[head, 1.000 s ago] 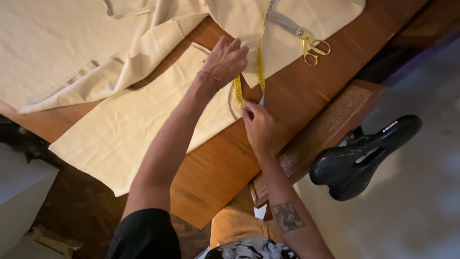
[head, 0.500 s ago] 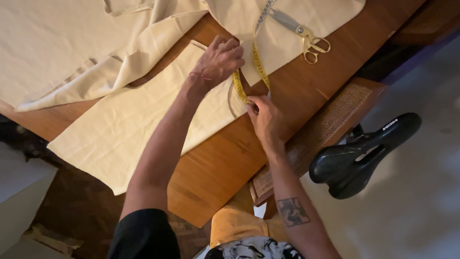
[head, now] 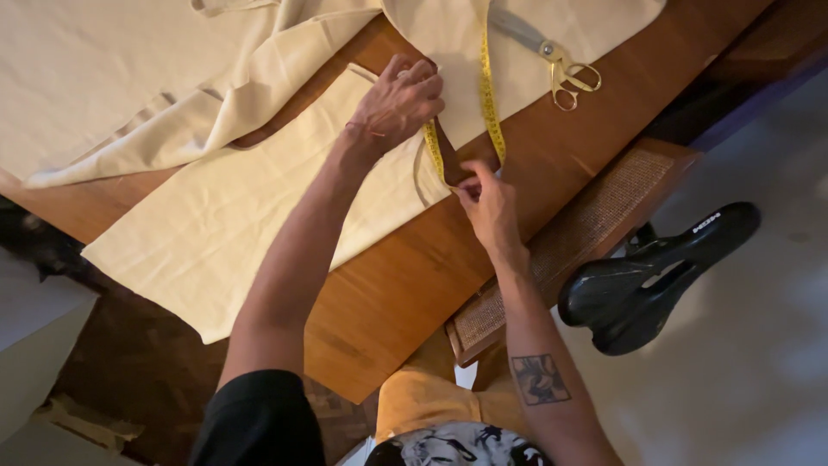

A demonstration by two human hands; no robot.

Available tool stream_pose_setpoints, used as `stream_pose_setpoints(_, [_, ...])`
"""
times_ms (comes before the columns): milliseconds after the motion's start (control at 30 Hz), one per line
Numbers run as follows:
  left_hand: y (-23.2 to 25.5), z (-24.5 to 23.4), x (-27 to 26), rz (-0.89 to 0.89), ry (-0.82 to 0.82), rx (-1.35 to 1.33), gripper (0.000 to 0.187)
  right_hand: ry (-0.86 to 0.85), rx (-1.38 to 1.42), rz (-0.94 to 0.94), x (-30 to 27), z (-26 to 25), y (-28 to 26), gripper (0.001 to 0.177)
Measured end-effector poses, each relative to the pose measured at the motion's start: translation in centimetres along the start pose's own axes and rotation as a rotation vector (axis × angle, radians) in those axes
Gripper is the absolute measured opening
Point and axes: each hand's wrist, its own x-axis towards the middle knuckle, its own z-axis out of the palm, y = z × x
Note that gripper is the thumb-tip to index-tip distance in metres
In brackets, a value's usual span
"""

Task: The recorder is cutting and measuring cream-colored fabric using scissors and a measuring tape on a workshop table.

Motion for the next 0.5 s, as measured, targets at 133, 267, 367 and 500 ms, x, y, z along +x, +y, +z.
stream_pose_setpoints(133, [0.2,-1.0,0.1,-0.004,0.012,0.035,0.005,0.012,0.024,0.039,0.1,0.4,0.1,0.038])
stream_pose_setpoints(267, [0.3,-0.9,0.0,-0.008,-0.013,0.005,0.005,0.063,-0.024,-0.068,-0.3,1.2,0.6,0.036])
stream_pose_setpoints(367, [0.4,-0.7,-0.1,-0.015,0.016,0.009,0.007,0.074,-0.019,-0.045,-0.5,1.4,0.5,0.035])
stream_pose_setpoints(500, [0.8,-1.6,-0.8,-0.071,0.122,-0.205,0.008,0.112,-0.033,-0.07,-0.7,0.8,0.8,0.035])
